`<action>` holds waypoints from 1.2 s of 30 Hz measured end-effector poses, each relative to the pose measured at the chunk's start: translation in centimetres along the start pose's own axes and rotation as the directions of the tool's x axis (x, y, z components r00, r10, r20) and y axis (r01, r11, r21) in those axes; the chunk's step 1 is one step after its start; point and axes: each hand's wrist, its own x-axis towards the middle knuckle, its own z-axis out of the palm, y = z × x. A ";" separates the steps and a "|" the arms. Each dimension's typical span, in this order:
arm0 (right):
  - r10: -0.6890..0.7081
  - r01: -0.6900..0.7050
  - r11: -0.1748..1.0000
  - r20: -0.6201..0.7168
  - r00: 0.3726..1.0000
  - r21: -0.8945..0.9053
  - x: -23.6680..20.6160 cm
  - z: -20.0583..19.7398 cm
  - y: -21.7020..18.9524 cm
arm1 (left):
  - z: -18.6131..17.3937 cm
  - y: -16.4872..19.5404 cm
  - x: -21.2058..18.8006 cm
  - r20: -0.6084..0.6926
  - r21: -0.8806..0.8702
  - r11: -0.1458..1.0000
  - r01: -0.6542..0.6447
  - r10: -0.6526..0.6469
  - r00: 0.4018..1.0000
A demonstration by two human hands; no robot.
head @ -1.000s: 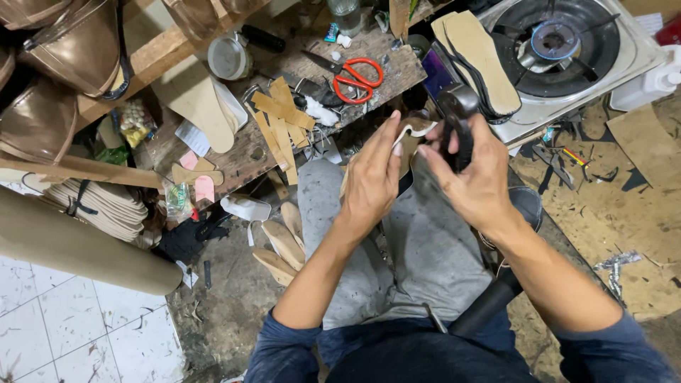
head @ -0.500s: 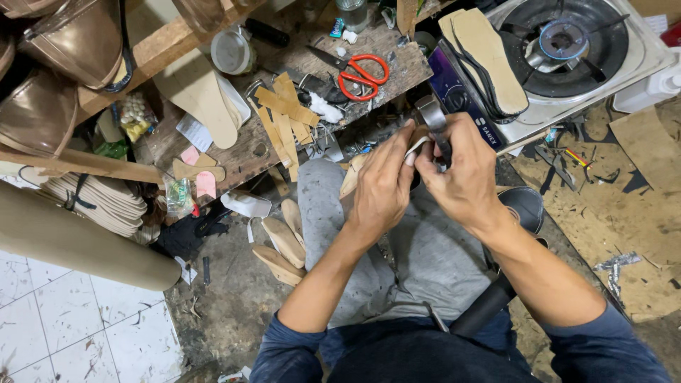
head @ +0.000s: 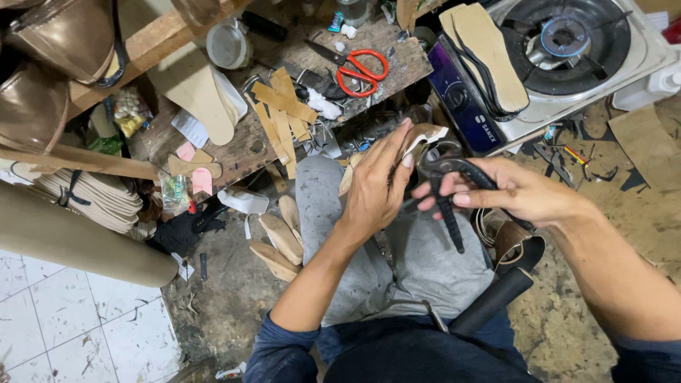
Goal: The person assembles a shoe by placing a wooden shoe last into a shoe upper, then uses a curved metal tool to press and secure the upper around the last. The person handles multiple shoe uppers and lasts, repeatedly inserting the last and pressing the edges with the tool.
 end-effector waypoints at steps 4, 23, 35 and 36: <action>0.051 -0.053 0.998 0.056 0.997 0.020 0.4 -0.8 -0.3 | 0.1 0.2 0.2 0.013 0.031 0.999 -0.034 0.033 0.999; -0.191 0.242 0.968 -0.430 0.882 0.068 1.6 6.7 5.6 | -0.7 0.5 0.2 0.106 -0.185 0.976 0.115 -0.096 0.990; -0.192 0.075 0.871 -0.197 0.961 -0.486 -2.2 5.7 7.0 | -2.4 1.0 -0.9 -0.105 -0.253 0.959 0.130 -0.161 0.981; -0.205 0.081 0.895 -0.244 0.948 -0.438 -2.6 6.8 8.7 | -3.1 1.1 -1.3 -0.146 -0.288 0.948 0.136 -0.183 0.972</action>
